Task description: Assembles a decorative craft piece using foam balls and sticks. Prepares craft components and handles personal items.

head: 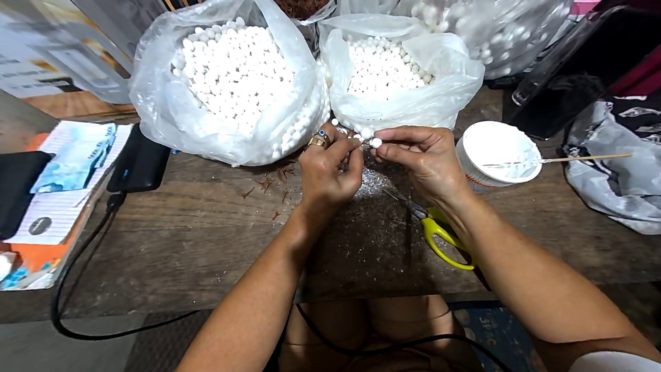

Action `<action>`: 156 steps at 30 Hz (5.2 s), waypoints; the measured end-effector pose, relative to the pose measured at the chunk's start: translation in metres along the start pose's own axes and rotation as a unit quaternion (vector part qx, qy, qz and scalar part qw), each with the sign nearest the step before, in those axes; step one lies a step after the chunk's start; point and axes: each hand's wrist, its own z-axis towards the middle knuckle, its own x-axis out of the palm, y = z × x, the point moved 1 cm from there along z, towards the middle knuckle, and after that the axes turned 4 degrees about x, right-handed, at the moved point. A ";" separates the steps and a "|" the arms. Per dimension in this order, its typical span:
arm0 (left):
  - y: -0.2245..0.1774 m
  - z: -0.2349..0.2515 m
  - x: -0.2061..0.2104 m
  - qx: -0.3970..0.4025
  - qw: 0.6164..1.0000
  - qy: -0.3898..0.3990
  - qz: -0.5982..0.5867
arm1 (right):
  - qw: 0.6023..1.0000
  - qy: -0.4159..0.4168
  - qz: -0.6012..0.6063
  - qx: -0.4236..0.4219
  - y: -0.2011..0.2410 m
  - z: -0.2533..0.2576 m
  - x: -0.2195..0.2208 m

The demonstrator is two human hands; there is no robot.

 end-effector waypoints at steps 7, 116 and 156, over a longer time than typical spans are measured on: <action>-0.004 0.000 -0.001 -0.007 1.000 0.012 -0.005 | 0.999 -0.004 -0.031 -0.034 0.000 0.000 -0.001; -0.008 -0.002 0.006 -0.056 0.994 -0.016 -0.097 | 0.993 0.045 -0.099 -0.043 0.009 -0.003 -0.002; -0.010 0.000 0.006 -0.460 0.730 -0.002 -0.505 | 0.995 0.061 -0.001 0.082 -0.001 -0.010 0.027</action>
